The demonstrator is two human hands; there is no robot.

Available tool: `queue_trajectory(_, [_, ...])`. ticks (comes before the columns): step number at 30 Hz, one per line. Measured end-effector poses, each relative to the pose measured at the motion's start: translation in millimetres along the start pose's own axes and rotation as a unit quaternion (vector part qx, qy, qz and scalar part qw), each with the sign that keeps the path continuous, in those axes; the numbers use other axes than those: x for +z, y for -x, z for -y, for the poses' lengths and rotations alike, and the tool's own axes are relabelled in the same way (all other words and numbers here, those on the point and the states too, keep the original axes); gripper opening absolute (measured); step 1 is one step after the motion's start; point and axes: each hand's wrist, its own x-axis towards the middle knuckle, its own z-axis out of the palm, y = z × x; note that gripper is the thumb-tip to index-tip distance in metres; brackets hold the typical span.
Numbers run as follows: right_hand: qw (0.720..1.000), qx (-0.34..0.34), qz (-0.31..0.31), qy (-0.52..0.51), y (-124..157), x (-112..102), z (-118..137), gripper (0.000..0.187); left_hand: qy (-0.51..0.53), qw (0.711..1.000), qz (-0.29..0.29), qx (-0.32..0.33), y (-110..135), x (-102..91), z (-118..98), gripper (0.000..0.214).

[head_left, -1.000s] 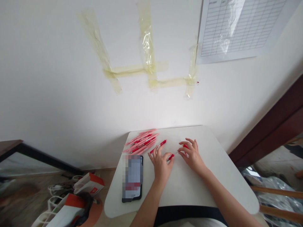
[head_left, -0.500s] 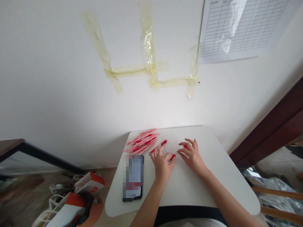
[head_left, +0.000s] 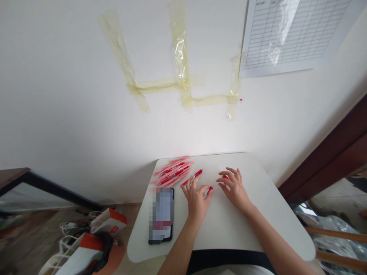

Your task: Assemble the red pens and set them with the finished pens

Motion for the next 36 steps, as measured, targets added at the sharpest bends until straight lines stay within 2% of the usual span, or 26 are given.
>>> queue_trajectory(5, [0.996, 0.067, -0.044, 0.03, 3.4, 2.8, -16.4, 0.013, -0.006, 1.0, -0.004, 0.006, -0.6, -0.8, -0.9, 0.005])
queue_trajectory(9, [0.993, 0.088, -0.061, 0.048, 5.3, 1.2, -26.2, 0.014, -0.001, 1.0, -0.007, 0.011, -1.4, -1.4, -1.6, 0.003])
queue_trajectory(16, [0.99, 0.112, -0.051, 0.072, 6.6, 1.1, -25.5, 0.023, 0.006, 1.0, 0.0, 0.005, -1.5, -1.3, -1.1, 0.002])
queue_trajectory(29, [0.993, 0.082, -0.018, 0.088, 7.1, 4.0, -18.2, 0.014, 0.013, 1.0, 0.006, -0.002, 0.7, 3.9, 1.7, 0.004])
queue_trajectory(36, [0.995, 0.058, 0.011, 0.085, 5.7, 4.6, -11.7, 0.014, 0.011, 1.0, -0.001, 0.022, -0.5, 0.6, 0.0, 0.009])
